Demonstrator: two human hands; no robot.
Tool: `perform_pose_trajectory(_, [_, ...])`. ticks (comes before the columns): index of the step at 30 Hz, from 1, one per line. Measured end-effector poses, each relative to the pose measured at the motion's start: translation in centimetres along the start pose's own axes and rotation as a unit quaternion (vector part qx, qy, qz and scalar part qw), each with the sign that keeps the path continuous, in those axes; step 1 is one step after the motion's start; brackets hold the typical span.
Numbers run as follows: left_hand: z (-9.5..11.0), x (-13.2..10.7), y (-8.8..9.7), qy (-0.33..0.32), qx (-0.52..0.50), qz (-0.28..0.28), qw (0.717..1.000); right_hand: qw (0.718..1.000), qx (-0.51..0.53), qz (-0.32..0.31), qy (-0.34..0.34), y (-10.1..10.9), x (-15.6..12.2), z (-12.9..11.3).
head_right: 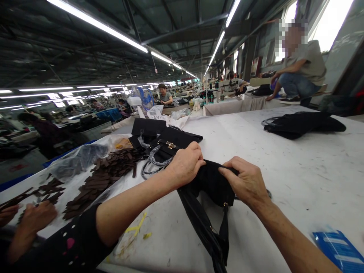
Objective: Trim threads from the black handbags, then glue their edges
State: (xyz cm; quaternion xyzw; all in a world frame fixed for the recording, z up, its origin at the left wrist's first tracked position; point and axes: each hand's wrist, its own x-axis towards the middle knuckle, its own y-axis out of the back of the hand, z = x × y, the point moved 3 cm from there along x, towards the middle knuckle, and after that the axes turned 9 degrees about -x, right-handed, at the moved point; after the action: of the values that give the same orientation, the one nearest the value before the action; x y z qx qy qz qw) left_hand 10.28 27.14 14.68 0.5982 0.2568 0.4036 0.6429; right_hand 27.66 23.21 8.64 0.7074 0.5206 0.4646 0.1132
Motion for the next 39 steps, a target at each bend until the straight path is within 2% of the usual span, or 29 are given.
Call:
perform_pose_trajectory(3, [0.1, 0.0, 0.1, 0.011, 0.004, -0.007, 1.000, 0.999, -0.035, -0.036, 0.002, -0.3, 0.5, -0.2])
perform_pose_trajectory(7, [-0.2, 0.1, 0.0, 0.016, 0.009, 0.002, 1.000, 0.990, -0.092, -0.070, 0.083, -0.9, 1.7, -1.0])
perform_pose_trajectory(9, [-0.6, 0.1, -0.1, 0.006, -0.003, 0.011, 1.000, 0.986, -0.099, -0.087, 0.100, -1.3, 2.2, -1.2])
perform_pose_trajectory(13, [-2.3, -0.1, -0.2, -0.027, -0.053, 0.032, 0.998, 0.990, -0.079, -0.088, 0.074, -1.3, 3.0, -1.1])
perform_pose_trajectory(19, [-5.1, -0.3, 0.1, -0.007, -0.140, 0.035, 0.990, 0.994, -0.046, -0.092, 0.036, -1.1, 3.1, -0.8])
perform_pose_trajectory(23, [-5.5, -0.2, 0.4, 0.000, -0.155, 0.054, 0.986, 0.996, -0.042, -0.080, 0.018, -1.3, 3.2, -0.5])
perform_pose_trajectory(30, [-5.2, -0.1, 0.5, 0.016, -0.097, 0.062, 0.993, 0.995, -0.041, -0.094, -0.003, -1.1, 3.1, -1.0])
perform_pose_trajectory(34, [-5.0, 0.2, 0.4, 0.035, -0.068, 0.057, 0.995, 0.984, -0.136, -0.112, 0.022, -1.1, 3.8, -1.7])
perform_pose_trajectory(39, [-5.0, 0.3, 0.2, 0.040, -0.073, 0.058, 0.995, 0.942, -0.264, -0.180, 0.098, -2.2, 5.6, -4.1])
